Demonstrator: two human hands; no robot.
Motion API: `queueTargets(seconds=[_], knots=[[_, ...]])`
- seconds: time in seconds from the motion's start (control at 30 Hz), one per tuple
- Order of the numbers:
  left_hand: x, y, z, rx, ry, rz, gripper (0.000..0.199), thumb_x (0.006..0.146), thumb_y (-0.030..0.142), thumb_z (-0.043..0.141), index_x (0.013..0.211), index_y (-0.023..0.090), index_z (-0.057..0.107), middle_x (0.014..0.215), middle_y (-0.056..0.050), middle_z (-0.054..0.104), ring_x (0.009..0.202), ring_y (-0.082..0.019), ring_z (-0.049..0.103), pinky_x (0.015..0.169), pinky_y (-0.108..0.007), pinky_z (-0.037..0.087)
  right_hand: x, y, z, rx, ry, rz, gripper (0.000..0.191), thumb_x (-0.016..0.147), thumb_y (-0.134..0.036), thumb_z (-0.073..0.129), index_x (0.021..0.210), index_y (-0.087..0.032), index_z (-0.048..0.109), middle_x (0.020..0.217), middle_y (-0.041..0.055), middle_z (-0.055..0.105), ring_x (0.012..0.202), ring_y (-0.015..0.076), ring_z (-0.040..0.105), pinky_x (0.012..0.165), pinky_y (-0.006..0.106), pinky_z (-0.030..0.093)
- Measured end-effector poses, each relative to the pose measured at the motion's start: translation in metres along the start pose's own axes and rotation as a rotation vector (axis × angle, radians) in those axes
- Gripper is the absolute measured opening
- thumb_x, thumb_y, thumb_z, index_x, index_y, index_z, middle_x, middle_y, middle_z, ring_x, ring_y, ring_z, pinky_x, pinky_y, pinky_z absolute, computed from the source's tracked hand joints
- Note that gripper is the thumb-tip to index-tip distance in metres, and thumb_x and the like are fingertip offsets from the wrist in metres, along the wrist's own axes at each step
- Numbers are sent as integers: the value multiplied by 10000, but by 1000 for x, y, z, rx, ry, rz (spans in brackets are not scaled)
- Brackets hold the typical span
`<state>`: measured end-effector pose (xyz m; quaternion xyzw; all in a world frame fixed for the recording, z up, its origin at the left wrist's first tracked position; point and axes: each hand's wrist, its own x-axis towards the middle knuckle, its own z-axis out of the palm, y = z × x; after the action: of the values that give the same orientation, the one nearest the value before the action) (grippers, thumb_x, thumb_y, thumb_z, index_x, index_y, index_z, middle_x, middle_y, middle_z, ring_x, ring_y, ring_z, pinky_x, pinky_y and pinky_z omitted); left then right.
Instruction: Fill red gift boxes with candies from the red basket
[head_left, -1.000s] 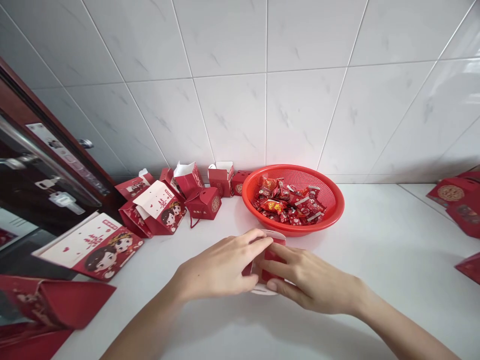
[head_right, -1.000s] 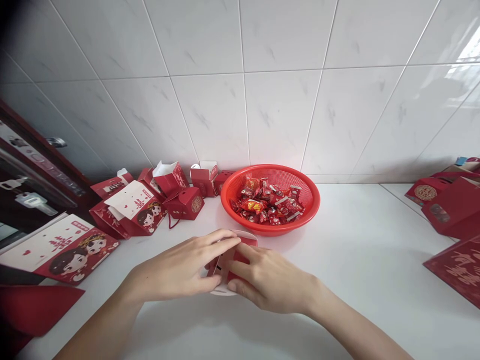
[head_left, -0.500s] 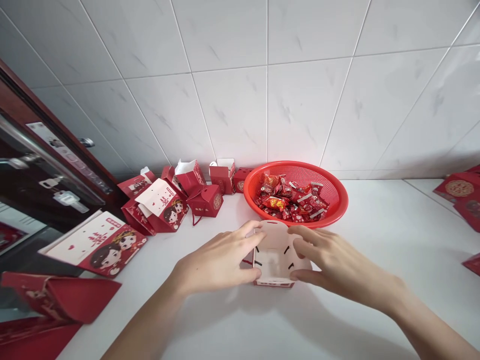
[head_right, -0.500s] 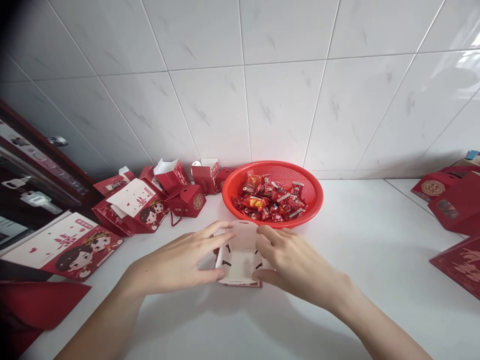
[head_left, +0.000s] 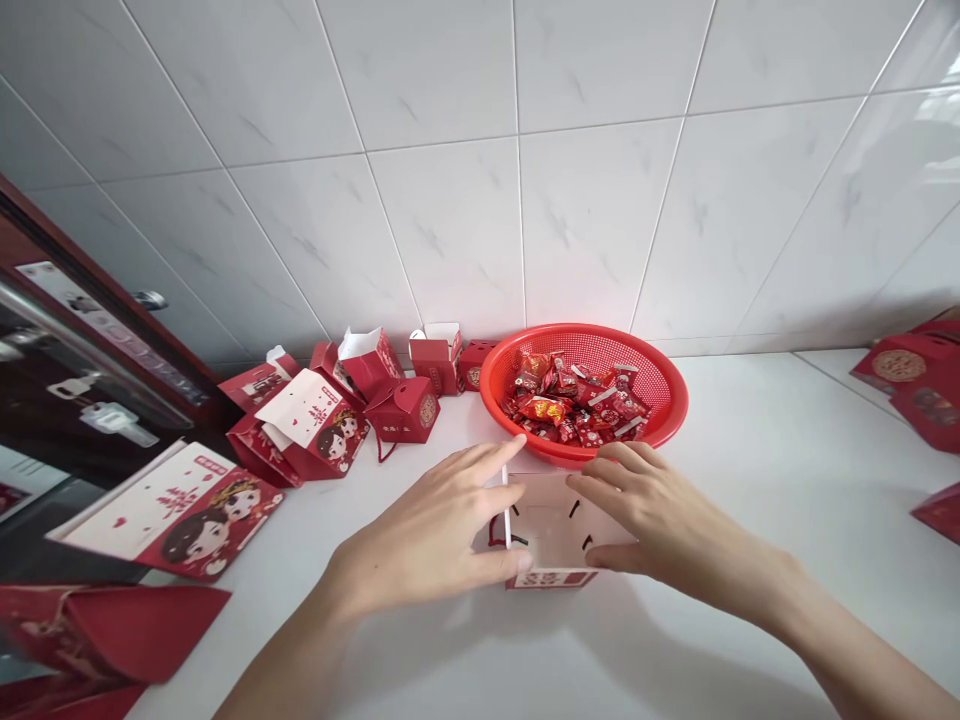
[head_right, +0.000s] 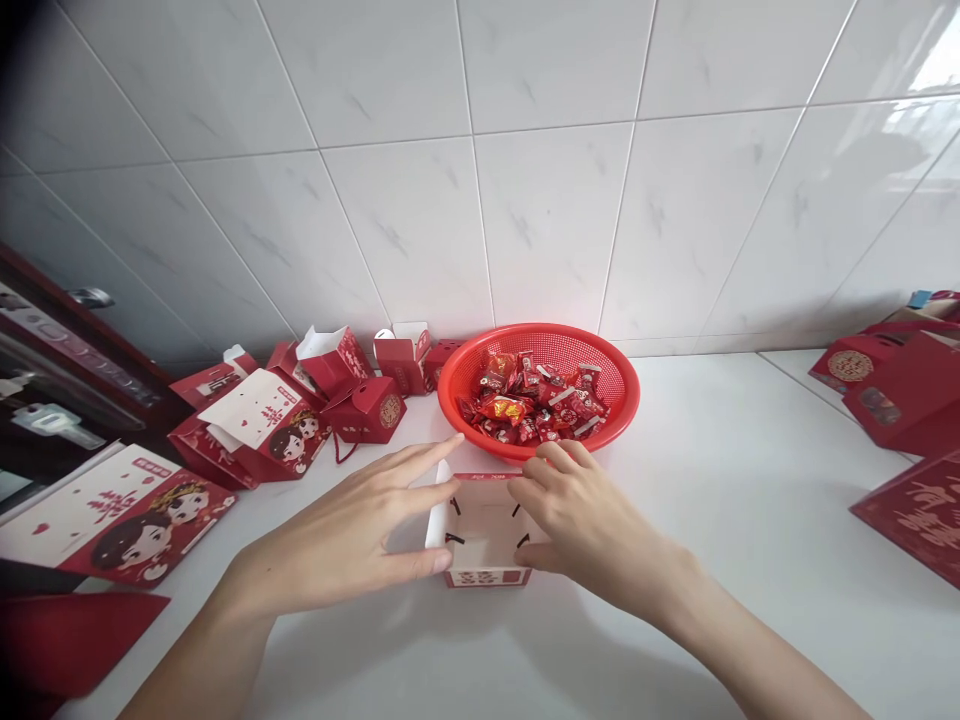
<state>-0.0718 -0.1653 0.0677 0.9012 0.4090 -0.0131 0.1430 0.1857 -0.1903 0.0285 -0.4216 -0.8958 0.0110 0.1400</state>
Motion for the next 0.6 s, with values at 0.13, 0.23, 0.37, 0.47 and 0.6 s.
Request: queueTargets(seconds=[0.13, 0.23, 0.37, 0.47, 0.6], knots=[[2, 5, -2, -46, 31, 90, 425, 894, 577, 686, 1099, 220, 790, 1680, -94, 376, 1487, -383, 433, 1152, -492, 453, -2, -1, 2, 9, -61, 3, 482, 788, -284, 857, 1216, -174, 664, 1152, 136, 727, 1032, 316, 633, 893, 472, 535], [3, 8, -2, -115, 54, 130, 468, 857, 672, 685, 920, 225, 809, 1577, -89, 513, 1375, -373, 540, 1046, -459, 522, -4, -3, 2, 36, -108, 13, 621, 794, -285, 834, 1353, -153, 597, 1207, 156, 705, 1090, 344, 626, 923, 507, 540], [7, 11, 0, -162, 123, 118, 465, 980, 575, 563, 779, 228, 798, 1316, -82, 667, 1152, -284, 657, 953, -405, 528, -6, -7, 1, 69, -134, 48, 605, 799, -275, 807, 1350, -154, 587, 1201, 158, 683, 1101, 363, 601, 928, 552, 539], [9, 12, 4, -111, 103, 83, 321, 986, 367, 568, 795, 220, 781, 1215, -71, 690, 1071, -251, 672, 976, -401, 510, -6, -11, -1, 98, -125, 59, 486, 805, -248, 768, 1261, -154, 627, 1133, 141, 666, 1053, 340, 582, 917, 542, 541], [11, 11, 6, -127, -22, 44, 252, 915, 353, 642, 1106, 232, 755, 1409, -80, 621, 1229, -295, 630, 985, -384, 523, -4, -12, -3, 119, -159, 88, 503, 809, -261, 748, 1274, -113, 628, 1119, 160, 648, 1039, 331, 574, 943, 541, 530]])
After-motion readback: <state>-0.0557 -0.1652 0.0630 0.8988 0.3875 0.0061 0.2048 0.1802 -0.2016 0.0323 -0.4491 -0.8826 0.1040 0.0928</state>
